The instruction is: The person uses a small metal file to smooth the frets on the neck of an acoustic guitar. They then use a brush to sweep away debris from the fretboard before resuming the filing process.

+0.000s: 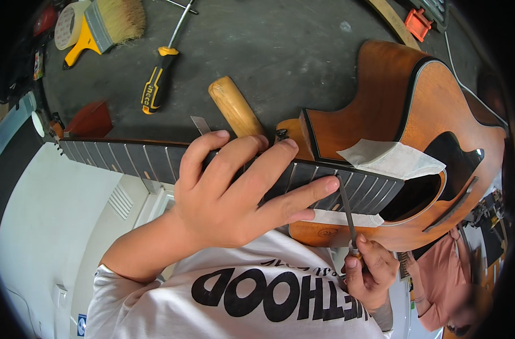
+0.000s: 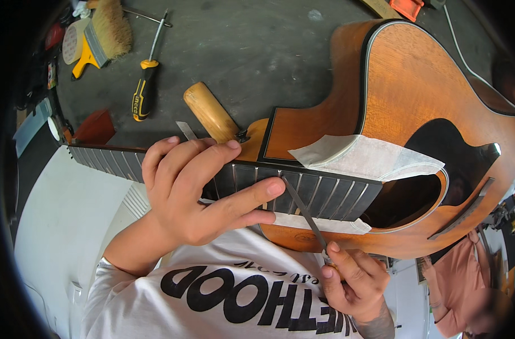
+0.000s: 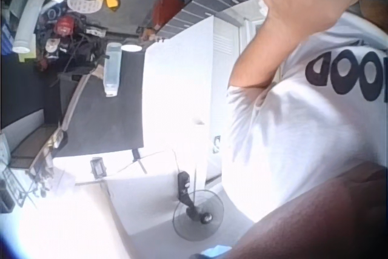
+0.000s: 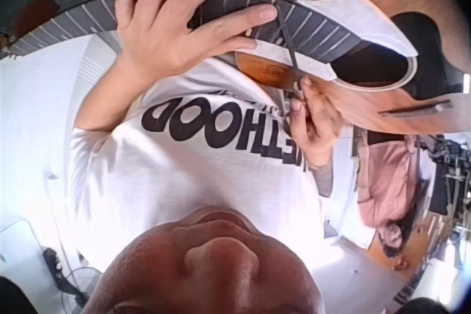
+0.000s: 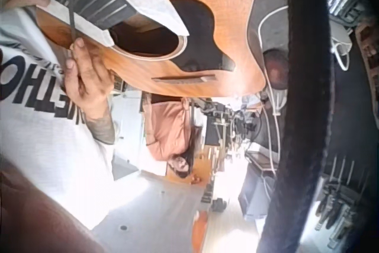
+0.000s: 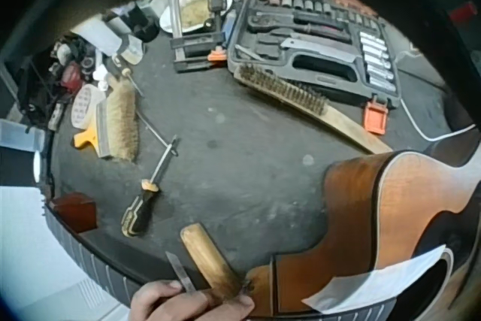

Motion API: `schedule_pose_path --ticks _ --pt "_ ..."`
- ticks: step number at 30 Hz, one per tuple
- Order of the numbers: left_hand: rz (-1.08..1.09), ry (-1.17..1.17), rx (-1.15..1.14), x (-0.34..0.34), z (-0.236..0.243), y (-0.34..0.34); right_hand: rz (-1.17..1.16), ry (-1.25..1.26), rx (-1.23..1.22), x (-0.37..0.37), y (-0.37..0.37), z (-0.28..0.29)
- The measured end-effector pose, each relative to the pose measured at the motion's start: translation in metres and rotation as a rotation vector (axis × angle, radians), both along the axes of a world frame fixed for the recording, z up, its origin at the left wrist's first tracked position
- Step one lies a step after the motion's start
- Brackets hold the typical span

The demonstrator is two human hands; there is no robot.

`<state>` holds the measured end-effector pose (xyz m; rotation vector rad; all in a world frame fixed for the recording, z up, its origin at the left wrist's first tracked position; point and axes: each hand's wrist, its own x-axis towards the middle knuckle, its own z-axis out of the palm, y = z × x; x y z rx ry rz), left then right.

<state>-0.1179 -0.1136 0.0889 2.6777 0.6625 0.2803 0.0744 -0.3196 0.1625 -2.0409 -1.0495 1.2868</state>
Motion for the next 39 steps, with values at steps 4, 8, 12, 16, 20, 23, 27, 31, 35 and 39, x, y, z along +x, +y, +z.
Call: schedule_pose_path --ticks 4,8,12,16,20,23,27,31,35,39 --pt "0.002 0.006 -0.009 -0.001 0.001 0.0 0.013 -0.037 0.063 -0.001 0.005 -0.004" --pt "-0.013 0.008 -0.011 0.0 0.0 0.002 0.012 -0.045 0.11 -0.002 0.017 -0.008" --pt "-0.021 0.017 -0.02 0.0 0.002 0.002 0.053 -0.048 0.125 0.007 0.038 -0.008" --pt "-0.033 0.029 -0.023 -0.001 0.003 0.002 0.164 -0.046 0.102 0.021 0.064 -0.006" --pt "-0.058 0.037 -0.011 -0.002 0.002 0.004 0.209 -0.141 0.225 0.028 0.069 -0.011" --pt "-0.058 0.056 -0.007 -0.003 0.004 0.002 0.024 -0.001 0.199 0.028 0.039 -0.013" --pt "-0.065 0.049 -0.012 -0.003 0.003 0.003 -0.186 0.264 0.07 0.011 -0.006 -0.008" --pt "-0.076 0.044 -0.013 -0.003 0.003 0.003 -0.206 0.276 0.013 0.004 -0.011 -0.007" --pt "-0.083 0.035 -0.014 -0.003 0.002 0.004 -0.147 0.227 0.033 0.004 -0.004 -0.01" --pt "-0.067 0.022 -0.013 -0.002 0.0 0.002 -0.053 0.16 0.066 0.009 0.011 -0.012"
